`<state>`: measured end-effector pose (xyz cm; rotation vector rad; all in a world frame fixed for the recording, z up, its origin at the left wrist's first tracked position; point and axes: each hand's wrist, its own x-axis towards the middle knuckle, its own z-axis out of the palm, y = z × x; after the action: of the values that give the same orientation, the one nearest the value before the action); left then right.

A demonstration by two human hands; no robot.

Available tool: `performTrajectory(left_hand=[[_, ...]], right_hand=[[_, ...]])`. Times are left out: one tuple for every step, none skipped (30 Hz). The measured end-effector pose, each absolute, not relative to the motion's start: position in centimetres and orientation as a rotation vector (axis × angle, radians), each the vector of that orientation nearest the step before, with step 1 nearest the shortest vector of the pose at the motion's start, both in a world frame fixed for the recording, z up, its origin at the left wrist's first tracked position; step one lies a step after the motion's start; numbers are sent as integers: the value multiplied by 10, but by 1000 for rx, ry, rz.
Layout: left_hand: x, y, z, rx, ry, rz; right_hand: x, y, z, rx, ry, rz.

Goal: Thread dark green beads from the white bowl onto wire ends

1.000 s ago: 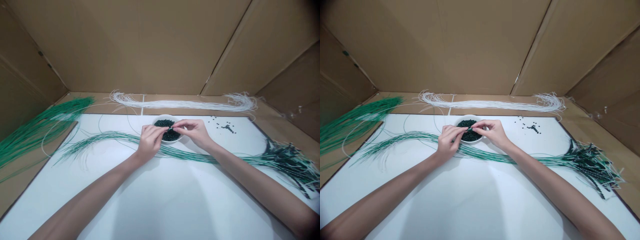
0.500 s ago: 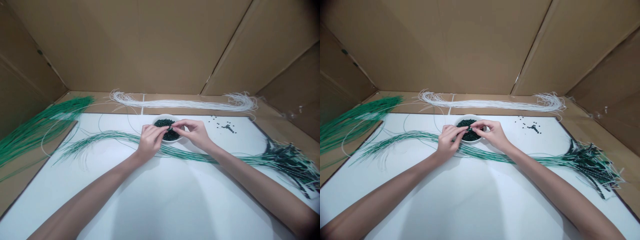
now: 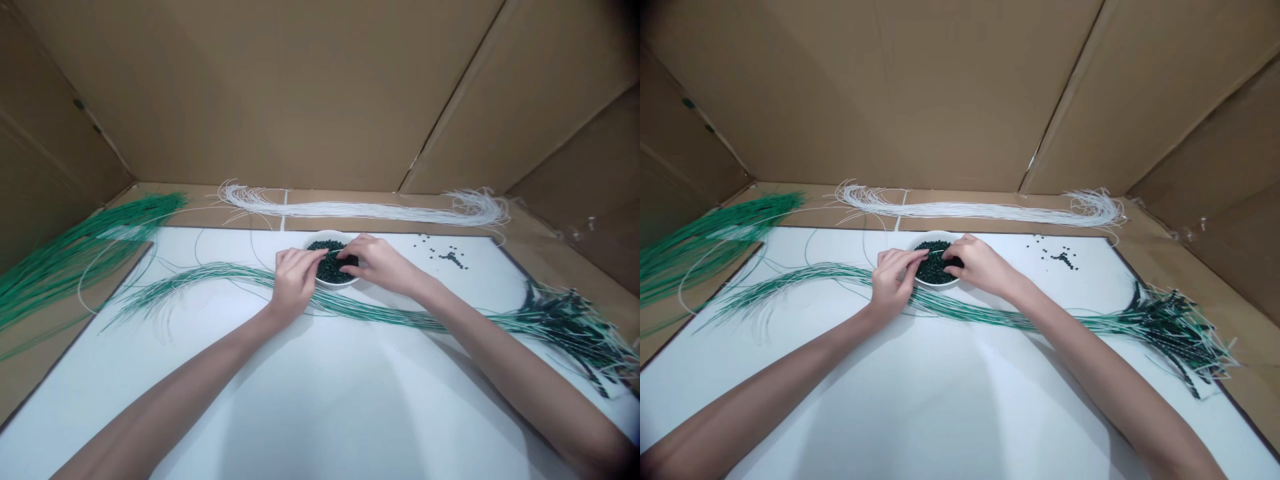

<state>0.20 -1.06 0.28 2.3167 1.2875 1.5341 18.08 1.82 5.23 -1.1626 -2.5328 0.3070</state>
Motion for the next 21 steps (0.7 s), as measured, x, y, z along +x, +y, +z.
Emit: performTrajectory(left_hand=[[2, -10, 3, 2306, 1295, 1534], [2, -10, 3, 2297, 1303, 1534], [2, -10, 3, 2288, 1311, 1536], [2, -9, 3, 2278, 1319, 1537], [2, -9, 3, 2269, 1327, 1538], [2, -9, 3, 2259, 1337, 1537], [2, -9, 4, 2249, 1347, 1536], [2, -8, 4, 2239, 1359, 1535], [2, -8, 3, 2229, 1369, 1535], [2, -8, 3, 2218, 1379, 1536], [2, -8, 3, 2209, 1387, 1539], [2, -8, 4, 2199, 1395, 1540], [2, -8, 4, 2191, 1402, 1542], [2, -8, 4, 2185, 1407, 1542], [2, -8, 4, 2182, 1408, 1542], [2, -8, 4, 2180, 1407, 1543], [2, -8, 4, 2180, 1404, 1543], [2, -8, 4, 2180, 1397, 1544], [2, -8, 4, 2182, 1388, 1545], [2, -9, 4, 2184, 1379, 1548], [2, -9, 5, 2188, 1369, 1551]], right_hand=[[178, 21, 53, -1175, -2612, 250], [176, 24, 52, -1192, -2664, 216], [173, 26, 52, -1211, -2694, 205], [171, 27, 51, -1229, -2705, 211], [170, 28, 50, -1237, -2703, 226], [169, 28, 49, -1235, -2690, 245], [169, 28, 48, -1225, -2671, 265], [170, 27, 47, -1209, -2642, 284], [170, 26, 47, -1192, -2605, 306], [172, 24, 47, -1173, -2558, 331], [173, 22, 48, -1154, -2501, 362], [174, 20, 48, -1132, -2440, 399], [175, 18, 48, -1110, -2378, 444], [176, 16, 48, -1089, -2317, 492], [177, 14, 48, -1071, -2259, 544], [178, 13, 47, -1057, -2206, 595], [179, 12, 46, -1046, -2156, 641], [180, 11, 44, -1038, -2110, 681], [180, 10, 42, -1030, -2067, 717], [181, 10, 41, -1020, -2029, 754], [181, 10, 39, -1009, -1995, 790]])
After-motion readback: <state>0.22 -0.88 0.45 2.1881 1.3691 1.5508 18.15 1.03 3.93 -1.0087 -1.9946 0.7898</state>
